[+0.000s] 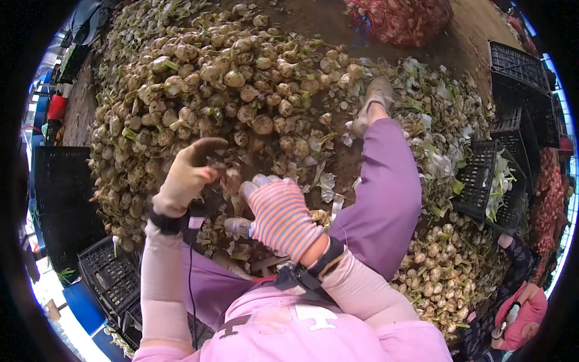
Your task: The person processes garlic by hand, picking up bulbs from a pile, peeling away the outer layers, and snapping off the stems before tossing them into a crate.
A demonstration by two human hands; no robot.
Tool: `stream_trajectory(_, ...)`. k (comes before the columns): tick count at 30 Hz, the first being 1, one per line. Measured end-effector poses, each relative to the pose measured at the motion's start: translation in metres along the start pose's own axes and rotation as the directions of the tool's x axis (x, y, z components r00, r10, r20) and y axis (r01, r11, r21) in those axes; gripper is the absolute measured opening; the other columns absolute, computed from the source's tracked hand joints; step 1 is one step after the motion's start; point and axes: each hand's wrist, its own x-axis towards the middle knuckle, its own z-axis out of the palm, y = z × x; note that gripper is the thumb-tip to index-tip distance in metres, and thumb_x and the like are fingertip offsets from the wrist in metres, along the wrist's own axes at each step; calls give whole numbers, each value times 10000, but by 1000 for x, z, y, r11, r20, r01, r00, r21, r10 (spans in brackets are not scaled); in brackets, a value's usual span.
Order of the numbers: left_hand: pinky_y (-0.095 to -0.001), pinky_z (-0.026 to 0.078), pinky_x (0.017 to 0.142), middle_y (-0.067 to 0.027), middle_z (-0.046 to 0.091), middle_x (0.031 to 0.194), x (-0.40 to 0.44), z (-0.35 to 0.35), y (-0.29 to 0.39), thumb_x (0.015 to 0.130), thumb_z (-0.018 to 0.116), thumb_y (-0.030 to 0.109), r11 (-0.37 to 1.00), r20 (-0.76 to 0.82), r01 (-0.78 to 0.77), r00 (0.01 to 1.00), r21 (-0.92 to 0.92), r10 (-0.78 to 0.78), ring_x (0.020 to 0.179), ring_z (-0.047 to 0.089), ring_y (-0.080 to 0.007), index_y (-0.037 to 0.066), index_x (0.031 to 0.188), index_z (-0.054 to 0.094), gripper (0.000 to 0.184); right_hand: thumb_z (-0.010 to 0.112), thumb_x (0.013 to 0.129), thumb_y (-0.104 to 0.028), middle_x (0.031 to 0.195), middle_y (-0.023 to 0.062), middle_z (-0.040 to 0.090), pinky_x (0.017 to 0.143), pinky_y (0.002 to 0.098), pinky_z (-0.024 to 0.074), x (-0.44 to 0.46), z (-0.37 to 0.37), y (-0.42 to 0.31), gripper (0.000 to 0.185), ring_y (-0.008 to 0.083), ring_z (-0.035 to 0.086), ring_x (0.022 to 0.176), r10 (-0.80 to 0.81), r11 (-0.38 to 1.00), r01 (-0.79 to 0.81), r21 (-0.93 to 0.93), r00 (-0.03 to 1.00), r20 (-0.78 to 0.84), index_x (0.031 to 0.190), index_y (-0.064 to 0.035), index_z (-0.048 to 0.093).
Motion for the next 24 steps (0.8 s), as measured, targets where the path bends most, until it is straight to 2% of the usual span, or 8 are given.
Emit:
stream_trajectory(2,-224,495,758,-39,642,920,-35,4,37,699,656,-72,918,195,302,947,-259,-256,803,600,-93,-4,1152,548,470,667,717,-423,729,134,602,626,421,483,0,-1,-3,410,327,611,699,-51,997,53,-53,998,39,819,-32,600)
stream_trajectory(10,-206,471,743,-43,583,965,-103,44,47,681,687,30,892,-71,41,994,-450,-81,860,568,-98,-23,1147,533,494,630,785,-324,722,160,617,631,387,477,-23,25,-2,323,325,613,689,-263,851,226,474,965,12,866,-10,621)
stream_trajectory(11,-253,470,822,-88,540,1089,-110,46,53,664,726,65,911,-157,-20,986,-411,-49,943,552,-144,-19,1167,523,548,630,785,-324,722,160,617,631,387,477,-26,20,-6,323,325,613,689,-267,852,230,470,964,11,866,-10,621)
stream_trajectory(14,-340,473,856,-137,450,1209,-132,57,35,581,836,148,867,-250,-415,840,275,482,1057,513,-228,70,1153,563,639,539,921,-239,832,86,651,739,292,471,-32,13,-15,267,128,582,783,-168,329,-99,939,972,161,1007,0,624)
stream_trajectory(18,-333,482,809,-120,500,1122,-151,70,10,559,832,101,817,-279,-304,834,490,477,999,540,-228,97,1104,598,593,522,936,-214,943,69,647,818,288,461,-38,10,-10,268,125,569,878,-230,371,-161,915,938,258,1108,-26,605)
stream_trajectory(21,-284,487,756,-95,551,1033,-154,75,11,607,796,63,914,-381,-292,841,281,385,868,581,-196,53,1108,589,542,522,941,-234,964,70,646,821,289,460,-45,14,-9,293,132,572,889,-231,214,-339,916,894,384,1143,-32,587)
stream_trajectory(23,-250,508,695,-92,580,997,-161,74,27,684,772,122,895,-269,6,953,-445,-140,808,604,-176,-9,1097,574,477,520,940,-251,950,82,641,809,298,464,-46,0,-9,317,158,584,874,-363,327,-148,934,892,268,1167,-35,573)
stream_trajectory(24,-240,531,629,-82,606,960,-162,73,31,755,747,232,785,-179,30,968,-618,-177,794,617,-151,-42,1122,543,502,513,941,-246,946,90,637,803,304,465,-47,-3,-11,317,170,587,870,-384,356,-143,924,878,284,1170,-34,569)
